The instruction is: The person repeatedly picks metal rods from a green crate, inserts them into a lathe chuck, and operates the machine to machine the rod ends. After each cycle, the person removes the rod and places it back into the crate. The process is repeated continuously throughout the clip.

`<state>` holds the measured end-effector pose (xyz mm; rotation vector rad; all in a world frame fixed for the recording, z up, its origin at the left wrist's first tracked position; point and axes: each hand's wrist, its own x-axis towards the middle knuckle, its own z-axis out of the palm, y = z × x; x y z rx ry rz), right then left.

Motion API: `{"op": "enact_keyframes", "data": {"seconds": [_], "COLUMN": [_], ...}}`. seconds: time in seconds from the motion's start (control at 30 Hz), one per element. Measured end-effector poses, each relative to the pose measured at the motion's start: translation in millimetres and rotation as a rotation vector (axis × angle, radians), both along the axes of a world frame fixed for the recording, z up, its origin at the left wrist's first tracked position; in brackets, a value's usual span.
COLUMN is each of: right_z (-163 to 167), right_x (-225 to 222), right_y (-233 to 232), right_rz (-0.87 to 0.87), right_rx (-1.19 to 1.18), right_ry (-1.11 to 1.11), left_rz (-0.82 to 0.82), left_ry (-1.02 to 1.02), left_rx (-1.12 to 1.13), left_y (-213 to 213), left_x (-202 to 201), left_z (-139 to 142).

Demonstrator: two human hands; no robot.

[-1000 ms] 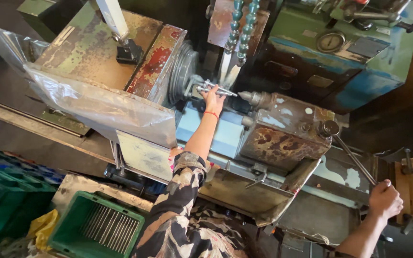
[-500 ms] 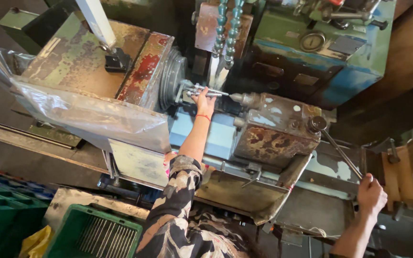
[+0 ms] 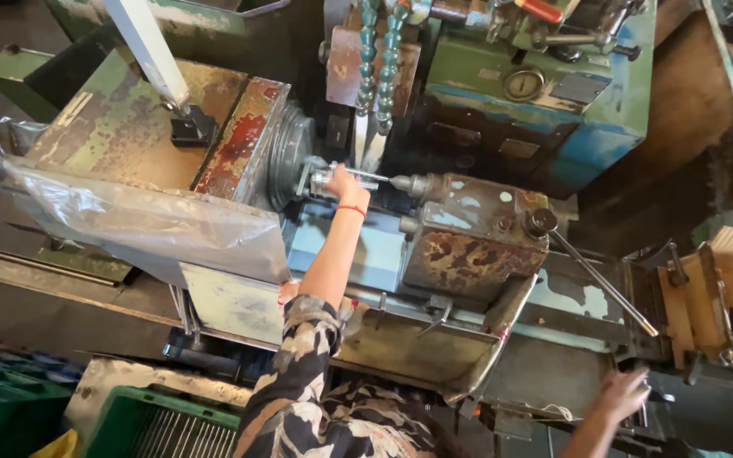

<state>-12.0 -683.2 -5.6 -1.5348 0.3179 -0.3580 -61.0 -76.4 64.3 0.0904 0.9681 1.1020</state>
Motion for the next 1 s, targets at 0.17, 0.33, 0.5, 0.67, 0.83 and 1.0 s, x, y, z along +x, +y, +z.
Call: {"op": "enact_keyframes", "data": {"seconds": [0.17,0.33,0.5,0.67,0.83,1.0], "right_z": [-93,-94,-58,-30,3,52], "right_x": [-141,-195,-215,-174,-161,-163], "right_y": [14,23,22,72,176,235], "right_rz": [-0.279,-0.035,-0.011,0.177,0.577,0.654], "right_rx": [0.34,0.553,0.51,0.337,-0.69,-1.311], "right_ry": [0.503,0.747,0.573,0.133,-0.456,-0.195], "left_rz": [-0.169,-0.568,-0.667,-0.558,-0.63,-0.75], "left_ry": [-0.329,0.012,0.168,0.403,0.664,1.769], "left_rx": [0.719,0.89,0.963,0.841,0.962,0.952], "left_y": [-38,-96,-113,-133,-151,-168], "left_x": [-34,-159,-262,-384,-504,-587], "left_z": [18,13,-27,-106,-146,-141]}}
